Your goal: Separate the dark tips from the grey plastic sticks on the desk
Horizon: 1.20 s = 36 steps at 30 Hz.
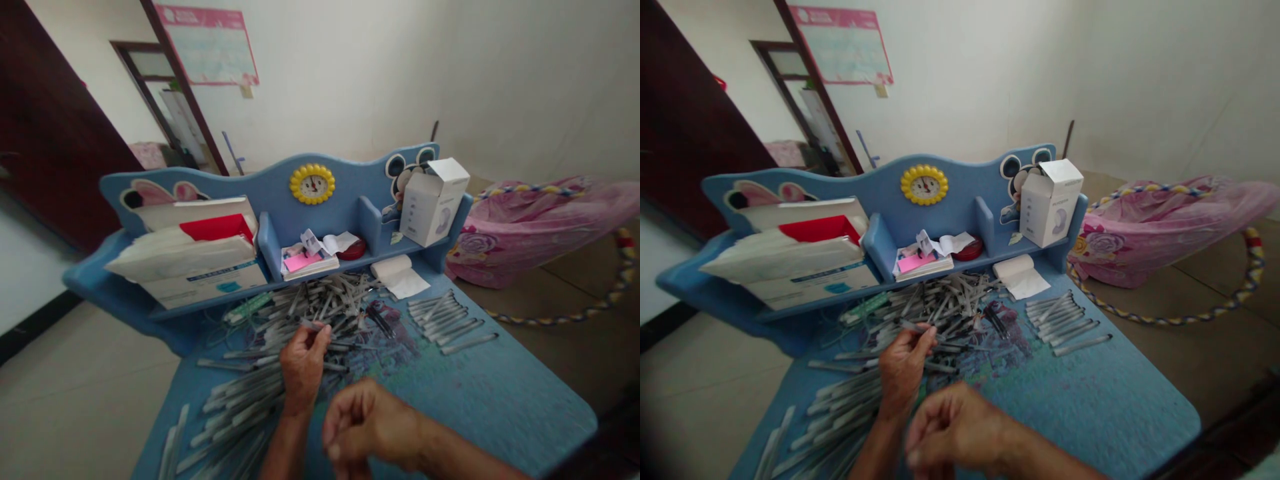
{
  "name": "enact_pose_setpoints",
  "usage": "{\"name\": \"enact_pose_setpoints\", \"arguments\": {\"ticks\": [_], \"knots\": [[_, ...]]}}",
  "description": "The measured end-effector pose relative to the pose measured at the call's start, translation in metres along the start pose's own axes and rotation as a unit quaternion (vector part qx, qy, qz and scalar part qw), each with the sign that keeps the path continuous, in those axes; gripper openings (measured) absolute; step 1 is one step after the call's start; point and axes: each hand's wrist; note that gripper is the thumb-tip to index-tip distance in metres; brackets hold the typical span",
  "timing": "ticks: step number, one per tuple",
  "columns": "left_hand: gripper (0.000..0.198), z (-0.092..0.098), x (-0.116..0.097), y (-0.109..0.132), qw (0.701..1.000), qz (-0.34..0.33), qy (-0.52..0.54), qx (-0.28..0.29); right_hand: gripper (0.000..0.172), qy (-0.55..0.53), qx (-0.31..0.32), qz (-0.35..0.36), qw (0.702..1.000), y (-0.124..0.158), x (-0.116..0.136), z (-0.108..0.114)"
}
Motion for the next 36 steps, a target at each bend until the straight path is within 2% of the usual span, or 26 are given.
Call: {"name": "enact_pose_setpoints", "arguments": {"ticks": [3, 6, 7, 9, 11, 16, 22, 29, 36], "knots": [[0.023, 0.0, -0.001, 0.0, 1.0, -0.001, 0.008, -0.004, 0.026, 0.085, -0.175, 0.023, 0.981, -0.008, 0.002, 0.041], [0.022, 0.0, -0.001, 0.0, 1.0, 0.005, 0.018, -0.009, 0.019, 0.189, -0.287, 0.032, 0.939, -0.012, 0.005, 0.08], [0.022, 0.0, 0.0, 0.0, 1.0, 0.008, 0.023, -0.011, 0.017, 0.244, -0.315, 0.022, 0.917, -0.013, 0.007, 0.091], [0.022, 0.0, 0.001, 0.0, 0.999, 0.014, 0.033, -0.014, 0.017, 0.373, -0.363, 0.01, 0.854, -0.014, 0.012, 0.107], [0.022, 0.0, 0.002, 0.0, 0.999, 0.019, 0.039, -0.014, 0.018, 0.452, -0.388, 0.012, 0.803, -0.015, 0.019, 0.116], [0.023, 0.002, 0.002, -0.001, 0.999, 0.016, 0.033, -0.02, 0.016, 0.559, -0.416, 0.014, 0.717, -0.02, 0.036, 0.118], [0.024, 0.003, 0.002, -0.002, 0.997, 0.031, 0.062, -0.03, 0.023, 0.641, -0.397, -0.025, 0.656, -0.032, 0.04, 0.109], [0.025, 0.002, 0.002, -0.002, 0.994, 0.054, 0.09, -0.029, 0.026, 0.692, -0.376, -0.05, 0.614, -0.041, 0.041, 0.105], [0.025, 0.001, 0.0, -0.004, 0.974, 0.114, 0.194, -0.035, 0.028, 0.712, -0.36, -0.062, 0.599, -0.041, 0.04, 0.105]]}}
Point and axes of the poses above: each hand's wrist, its own y-axis away from the middle knuckle, its own z-axis out of the back of the hand, x = y × z, and after that the axes turned 4 degrees about -y, right-handed
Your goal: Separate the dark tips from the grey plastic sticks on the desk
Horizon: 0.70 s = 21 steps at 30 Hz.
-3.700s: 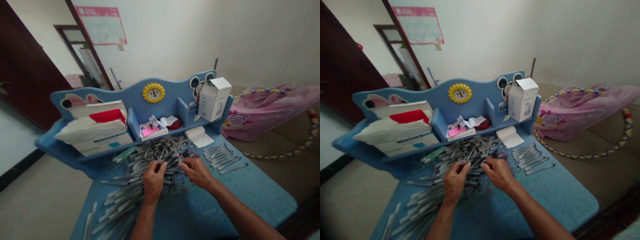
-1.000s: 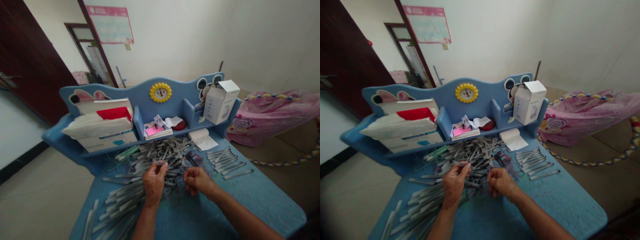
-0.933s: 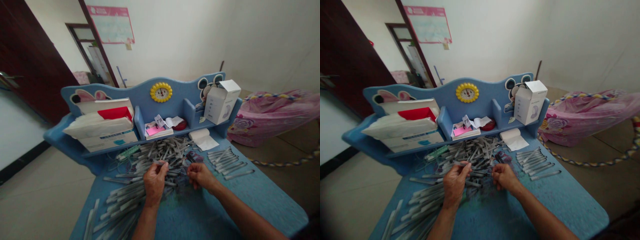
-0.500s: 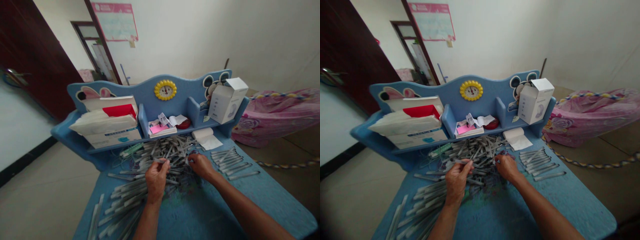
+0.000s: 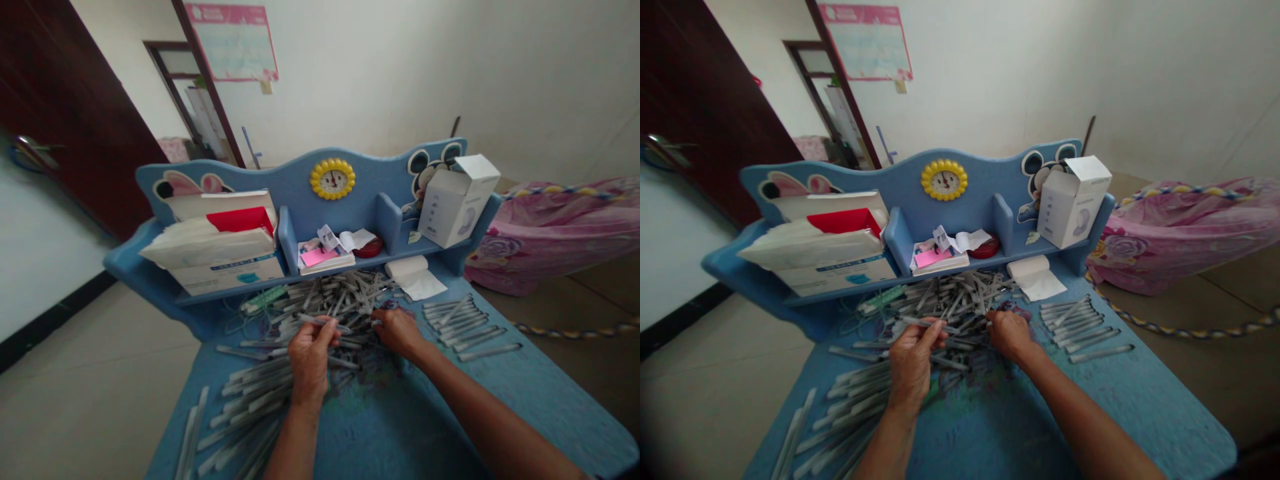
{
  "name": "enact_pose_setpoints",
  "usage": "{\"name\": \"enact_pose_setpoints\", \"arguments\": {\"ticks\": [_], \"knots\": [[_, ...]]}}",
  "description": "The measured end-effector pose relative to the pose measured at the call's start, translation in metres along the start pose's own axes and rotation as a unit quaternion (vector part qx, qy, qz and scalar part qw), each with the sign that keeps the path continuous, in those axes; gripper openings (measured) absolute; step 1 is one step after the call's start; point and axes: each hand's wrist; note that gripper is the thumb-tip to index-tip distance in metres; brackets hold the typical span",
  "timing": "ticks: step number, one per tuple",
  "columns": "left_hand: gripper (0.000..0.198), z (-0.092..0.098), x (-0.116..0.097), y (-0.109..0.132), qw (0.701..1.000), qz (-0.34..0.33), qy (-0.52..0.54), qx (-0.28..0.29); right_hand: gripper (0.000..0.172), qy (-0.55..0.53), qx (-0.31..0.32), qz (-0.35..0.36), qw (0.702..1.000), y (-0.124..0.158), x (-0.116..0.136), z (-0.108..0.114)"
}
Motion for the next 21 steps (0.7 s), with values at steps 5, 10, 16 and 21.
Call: {"name": "enact_pose_setpoints", "arguments": {"ticks": [5, 10, 16, 21], "knots": [[0.028, 0.0, -0.003, 0.0, 0.997, 0.041, 0.072, 0.011, 0.028, 0.009, 0.004, 0.001, 1.0, -0.001, -0.001, 0.001], [0.03, 0.0, -0.002, -0.001, 0.99, 0.068, 0.127, 0.013, 0.03, 0.002, 0.007, -0.006, 1.0, -0.001, -0.007, 0.002], [0.029, -0.001, -0.004, -0.001, 0.989, 0.072, 0.131, 0.008, 0.035, -0.009, 0.018, -0.009, 1.0, 0.001, -0.016, 0.004], [0.03, -0.002, -0.004, 0.001, 0.989, 0.075, 0.128, 0.008, 0.035, -0.001, 0.021, -0.007, 1.0, 0.0, -0.019, 0.005]]}}
Point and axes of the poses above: each hand's wrist, its own y-axis away from the middle knuckle, its own z-axis out of the back of the hand, x = y × z, and after that the axes turned 4 degrees about -y, right-handed
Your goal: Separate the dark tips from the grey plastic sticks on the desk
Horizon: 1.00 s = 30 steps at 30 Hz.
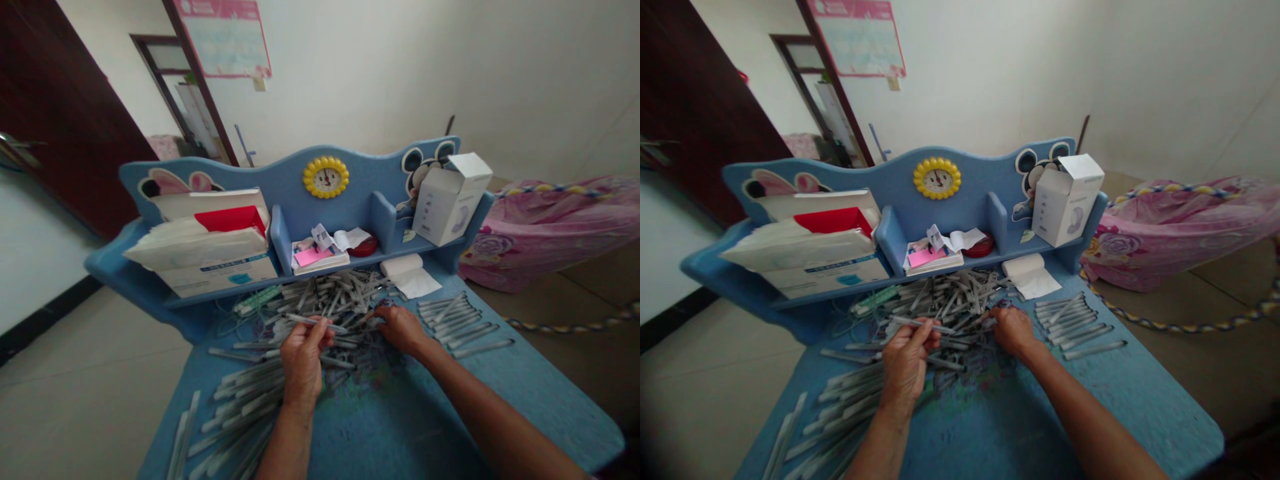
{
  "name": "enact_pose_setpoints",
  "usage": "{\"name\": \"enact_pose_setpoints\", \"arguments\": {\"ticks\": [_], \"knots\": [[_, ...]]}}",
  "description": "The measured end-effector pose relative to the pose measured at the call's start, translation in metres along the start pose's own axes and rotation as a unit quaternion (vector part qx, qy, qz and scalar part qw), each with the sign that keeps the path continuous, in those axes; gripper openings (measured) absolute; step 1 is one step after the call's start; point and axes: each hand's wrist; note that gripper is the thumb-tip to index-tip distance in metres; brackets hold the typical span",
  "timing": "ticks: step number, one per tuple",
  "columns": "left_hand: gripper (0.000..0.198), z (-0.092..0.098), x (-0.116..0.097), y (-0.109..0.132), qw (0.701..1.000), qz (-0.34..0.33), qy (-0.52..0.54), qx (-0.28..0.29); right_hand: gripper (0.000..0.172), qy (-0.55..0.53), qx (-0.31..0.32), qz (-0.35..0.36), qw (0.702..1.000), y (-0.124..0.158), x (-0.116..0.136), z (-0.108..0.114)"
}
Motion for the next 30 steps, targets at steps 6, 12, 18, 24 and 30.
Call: {"name": "enact_pose_setpoints", "arguments": {"ticks": [6, 12, 18, 24, 30], "knots": [[0.026, -0.001, 0.001, 0.0, 1.0, -0.006, -0.003, 0.009, 0.036, 0.035, 0.014, 0.041, 0.998, -0.003, 0.005, -0.001], [0.025, -0.001, 0.0, 0.0, 1.0, -0.005, 0.001, 0.012, 0.026, 0.051, 0.01, 0.085, 0.995, -0.003, 0.012, 0.001], [0.024, 0.0, 0.0, 0.0, 1.0, 0.005, 0.019, 0.013, 0.021, -0.16, -0.064, 0.084, 0.981, 0.01, 0.015, 0.003], [0.023, -0.002, -0.003, 0.003, 0.998, 0.017, 0.06, 0.029, 0.014, -0.76, -0.025, 0.073, 0.645, 0.036, 0.031, -0.011], [0.021, -0.005, -0.005, 0.008, 0.994, 0.032, 0.084, 0.066, 0.017, -0.851, -0.026, 0.036, 0.523, 0.044, 0.039, -0.021]]}}
Point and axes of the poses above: each hand's wrist, its own y-axis away from the middle knuckle, its own z-axis out of the back of the hand, x = y × z, and after that the axes turned 4 degrees about -y, right-handed
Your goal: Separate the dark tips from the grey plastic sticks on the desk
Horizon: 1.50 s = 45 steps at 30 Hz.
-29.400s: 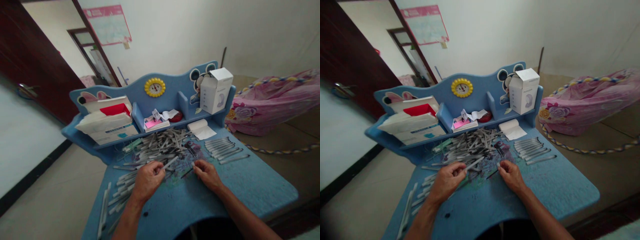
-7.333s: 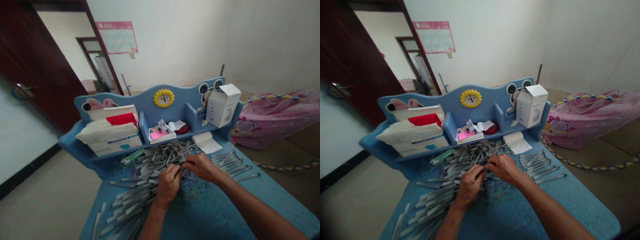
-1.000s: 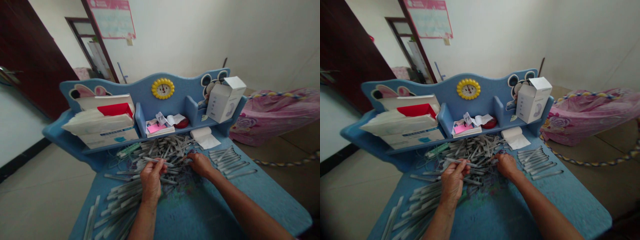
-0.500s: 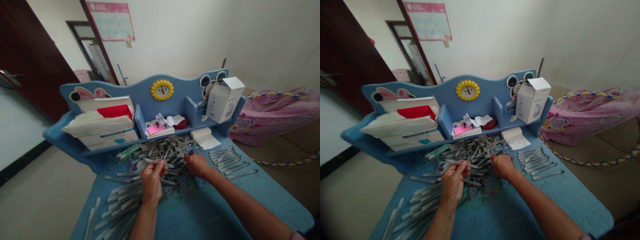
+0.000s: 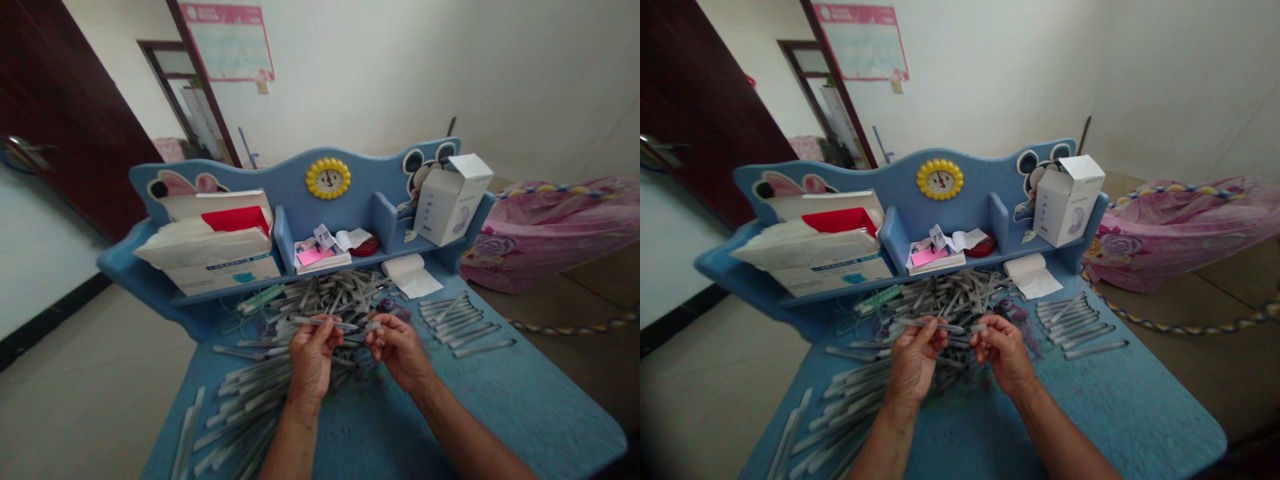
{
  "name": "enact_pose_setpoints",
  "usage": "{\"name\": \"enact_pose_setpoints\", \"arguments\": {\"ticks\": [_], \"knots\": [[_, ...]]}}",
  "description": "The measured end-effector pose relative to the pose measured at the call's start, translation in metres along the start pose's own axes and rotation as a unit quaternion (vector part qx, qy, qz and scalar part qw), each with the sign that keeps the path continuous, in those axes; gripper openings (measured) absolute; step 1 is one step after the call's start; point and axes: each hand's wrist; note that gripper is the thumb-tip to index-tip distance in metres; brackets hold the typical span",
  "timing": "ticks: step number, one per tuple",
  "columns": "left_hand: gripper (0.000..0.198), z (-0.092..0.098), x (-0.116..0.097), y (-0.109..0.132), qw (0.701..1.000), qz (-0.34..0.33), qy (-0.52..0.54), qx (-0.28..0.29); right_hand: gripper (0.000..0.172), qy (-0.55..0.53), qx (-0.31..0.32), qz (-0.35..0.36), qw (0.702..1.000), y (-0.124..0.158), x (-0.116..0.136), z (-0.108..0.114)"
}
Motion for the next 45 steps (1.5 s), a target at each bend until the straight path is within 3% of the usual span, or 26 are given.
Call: {"name": "enact_pose_setpoints", "arguments": {"ticks": [13, 20, 25, 35, 45], "knots": [[0.023, -0.006, 0.005, 0.007, 0.998, 0.031, -0.03, 0.038, 0.024, 0.014, 0.01, -0.011, 1.0, 0.008, -0.005, -0.002], [0.021, -0.004, 0.009, 0.004, 0.994, 0.064, -0.055, 0.068, 0.029, 0.128, -0.021, -0.006, 0.992, 0.011, -0.005, 0.003], [0.025, 0.0, 0.013, 0.001, 0.988, 0.08, -0.122, 0.039, 0.033, 0.201, -0.01, -0.022, 0.979, 0.016, -0.01, 0.009], [0.023, -0.005, 0.014, 0.005, 0.989, 0.075, -0.106, 0.066, 0.027, 0.131, -0.014, 0.027, 0.991, 0.021, -0.015, 0.008], [0.021, -0.011, 0.017, 0.012, 0.989, 0.065, -0.102, 0.089, 0.022, 0.136, -0.02, 0.047, 0.989, 0.026, -0.014, 0.009]]}}
Point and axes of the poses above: each hand's wrist, its own y-axis away from the middle knuckle, its own z-axis out of the back of the hand, x = y × z, and after that the axes turned 4 degrees about -y, right-handed
